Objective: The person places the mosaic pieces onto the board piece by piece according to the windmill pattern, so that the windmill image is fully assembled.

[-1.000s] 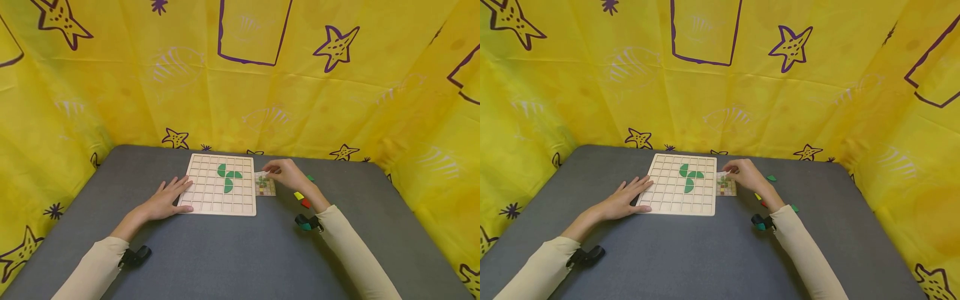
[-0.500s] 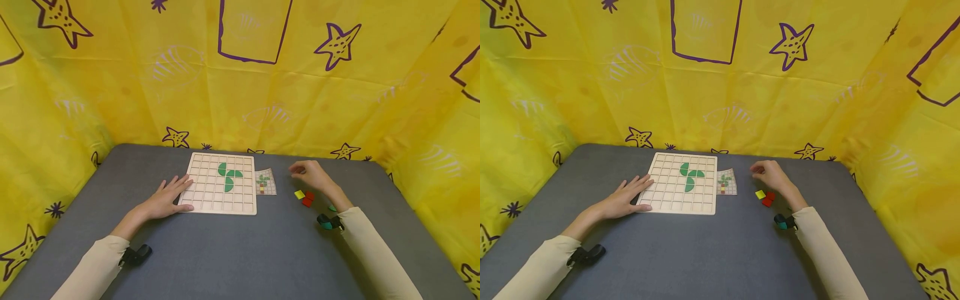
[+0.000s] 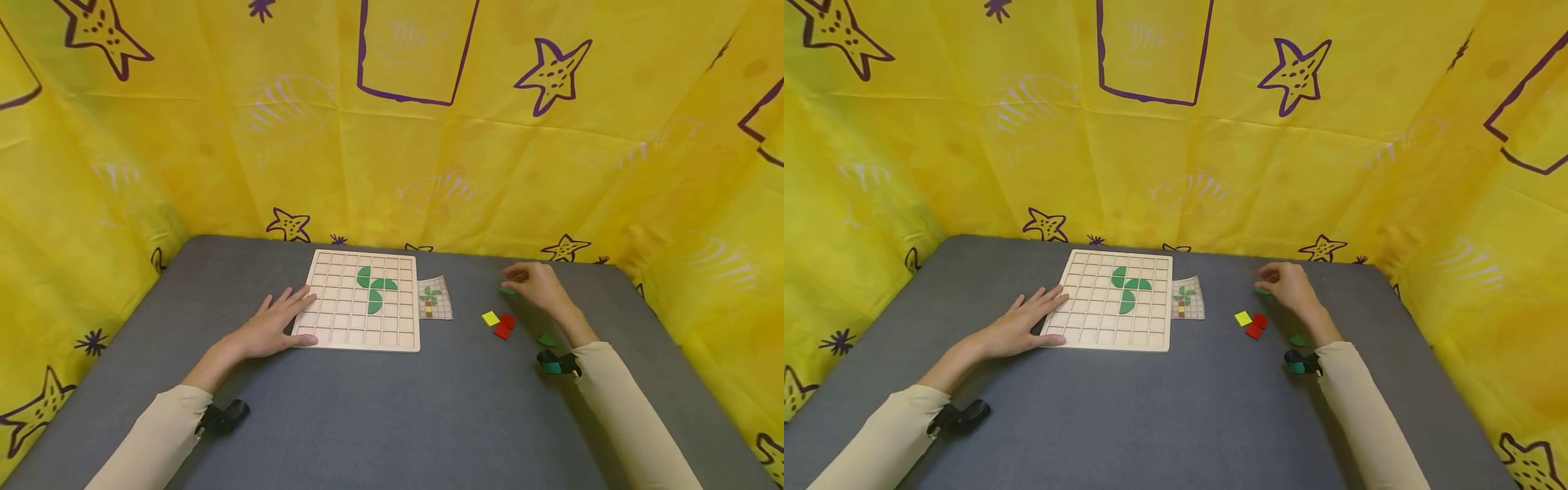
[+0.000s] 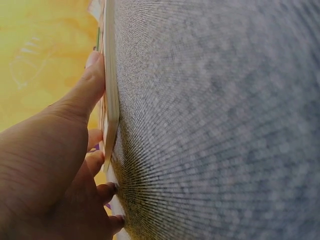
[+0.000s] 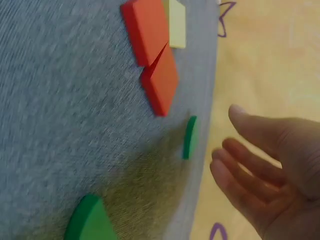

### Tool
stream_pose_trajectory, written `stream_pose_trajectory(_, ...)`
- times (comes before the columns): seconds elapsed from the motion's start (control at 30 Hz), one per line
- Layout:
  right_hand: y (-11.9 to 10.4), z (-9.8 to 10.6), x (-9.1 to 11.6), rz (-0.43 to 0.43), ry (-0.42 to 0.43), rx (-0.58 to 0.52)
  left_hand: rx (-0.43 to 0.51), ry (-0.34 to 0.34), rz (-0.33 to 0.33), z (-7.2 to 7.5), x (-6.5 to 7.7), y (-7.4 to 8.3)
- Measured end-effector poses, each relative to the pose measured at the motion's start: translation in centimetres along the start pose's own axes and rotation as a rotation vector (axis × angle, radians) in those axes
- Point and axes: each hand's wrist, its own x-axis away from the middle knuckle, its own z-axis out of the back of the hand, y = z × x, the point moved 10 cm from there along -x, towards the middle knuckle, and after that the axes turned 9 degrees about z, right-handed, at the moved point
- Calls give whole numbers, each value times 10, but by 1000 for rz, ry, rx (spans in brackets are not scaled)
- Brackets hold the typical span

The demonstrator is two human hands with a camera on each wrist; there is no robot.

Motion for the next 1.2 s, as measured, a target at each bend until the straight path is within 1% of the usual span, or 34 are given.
stream_pose_trajectory(0.1,7,2,3,-33,19,37,-2,2,7,0,0,-1)
stream_pose_trajectory(0.23,14,-2,7,-64,25,77,2,0,6,-1,0,0)
stream_pose_trajectory(0.43,17,-7,6,-78,22,96,-5,-2,4,-3,-1,-1)
stream_pose_trajectory(0.57,15,-9,1,-66,10,91,-2,1,7,-2,-1,-1)
stream_pose_trajectory(0.7,13,-10,-2,-44,20,55,0,0,9,-1,0,-1)
stream_pose_trajectory(1.03,-1,-9,-5,70,56,-36,0,-5,10,0,-1,0)
stream_pose_trajectory(1.2,-7,-9,-7,101,44,-60,-4,0,4,0,-1,0)
